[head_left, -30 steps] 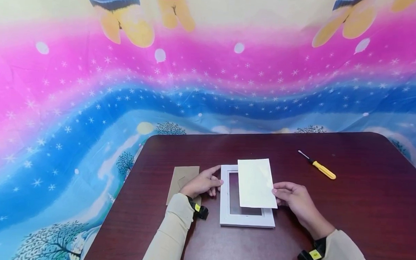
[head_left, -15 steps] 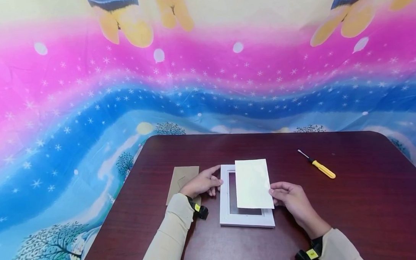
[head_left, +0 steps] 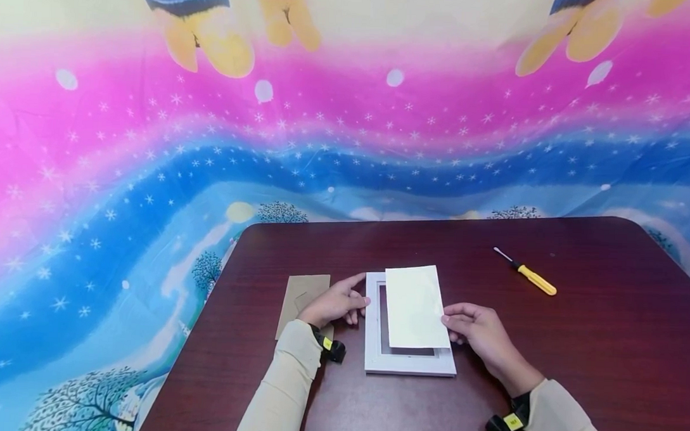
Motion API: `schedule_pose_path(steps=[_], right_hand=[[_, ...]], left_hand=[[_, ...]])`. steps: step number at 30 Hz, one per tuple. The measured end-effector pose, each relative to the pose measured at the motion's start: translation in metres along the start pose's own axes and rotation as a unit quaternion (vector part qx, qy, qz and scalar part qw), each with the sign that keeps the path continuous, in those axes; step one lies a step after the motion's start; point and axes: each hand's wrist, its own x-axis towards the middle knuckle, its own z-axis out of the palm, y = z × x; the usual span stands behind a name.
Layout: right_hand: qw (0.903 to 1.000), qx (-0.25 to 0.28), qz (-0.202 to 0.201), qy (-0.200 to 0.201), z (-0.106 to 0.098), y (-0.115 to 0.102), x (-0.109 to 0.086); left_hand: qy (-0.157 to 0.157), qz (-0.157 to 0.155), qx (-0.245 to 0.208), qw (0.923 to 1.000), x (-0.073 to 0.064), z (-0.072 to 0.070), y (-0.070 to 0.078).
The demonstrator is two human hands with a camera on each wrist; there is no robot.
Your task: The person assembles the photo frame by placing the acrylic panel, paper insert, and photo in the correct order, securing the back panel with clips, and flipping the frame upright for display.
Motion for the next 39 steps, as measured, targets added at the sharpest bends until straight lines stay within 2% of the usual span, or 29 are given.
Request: schedule_pose_path(steps=[18, 39], right_hand=[[0.9998, -0.009, 0.015, 0.004, 0.0065, 0.0043, 0.0035], [0.9992, -0.038, 0.014, 0.005, 0.0096, -0.0037, 0.0013]], left_hand=[[0.000, -0.001, -0.007, 1.0000, -0.0017, -0.0011, 0.0021], [-0.001, -0.008, -0.008, 0.9999, 0.0005, -0.0014, 0.0013]])
